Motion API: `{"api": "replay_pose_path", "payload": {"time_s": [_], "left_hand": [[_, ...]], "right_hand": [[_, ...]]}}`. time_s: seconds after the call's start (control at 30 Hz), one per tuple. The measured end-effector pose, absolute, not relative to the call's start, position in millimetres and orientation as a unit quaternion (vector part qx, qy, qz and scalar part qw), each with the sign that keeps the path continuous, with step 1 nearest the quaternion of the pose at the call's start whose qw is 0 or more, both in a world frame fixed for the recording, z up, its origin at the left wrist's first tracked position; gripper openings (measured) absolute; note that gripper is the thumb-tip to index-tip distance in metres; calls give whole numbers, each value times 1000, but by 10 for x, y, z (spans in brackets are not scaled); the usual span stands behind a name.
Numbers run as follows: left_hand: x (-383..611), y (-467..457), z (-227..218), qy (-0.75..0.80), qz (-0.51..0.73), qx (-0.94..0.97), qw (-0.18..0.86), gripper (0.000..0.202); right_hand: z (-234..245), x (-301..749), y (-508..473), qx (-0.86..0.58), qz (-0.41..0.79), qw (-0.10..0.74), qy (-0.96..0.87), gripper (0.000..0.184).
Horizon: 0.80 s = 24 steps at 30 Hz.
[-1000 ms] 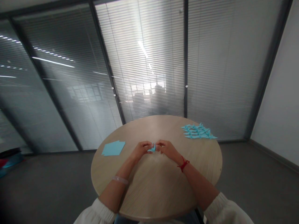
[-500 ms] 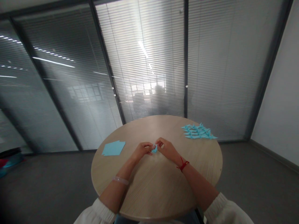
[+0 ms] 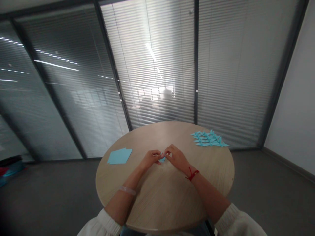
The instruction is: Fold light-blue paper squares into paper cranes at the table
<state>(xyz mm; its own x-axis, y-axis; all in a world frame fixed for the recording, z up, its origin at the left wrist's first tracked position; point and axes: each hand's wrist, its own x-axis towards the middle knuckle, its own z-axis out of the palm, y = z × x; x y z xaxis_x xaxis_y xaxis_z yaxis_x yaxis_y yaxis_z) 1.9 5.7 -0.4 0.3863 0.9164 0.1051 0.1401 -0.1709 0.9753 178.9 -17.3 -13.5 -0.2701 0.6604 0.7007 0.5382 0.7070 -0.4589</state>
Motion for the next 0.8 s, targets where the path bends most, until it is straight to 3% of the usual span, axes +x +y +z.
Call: {"api": "replay_pose_path", "payload": {"time_s": [0.43, 0.8], "left_hand": [[56, 81, -48, 388, 440, 613, 529, 45], [40, 42, -24, 366, 454, 621, 524, 41]], "right_hand": [[-127, 1786, -184, -377, 50, 487, -786, 13], [-95, 1749, -207, -396, 136, 526, -740, 17]]}}
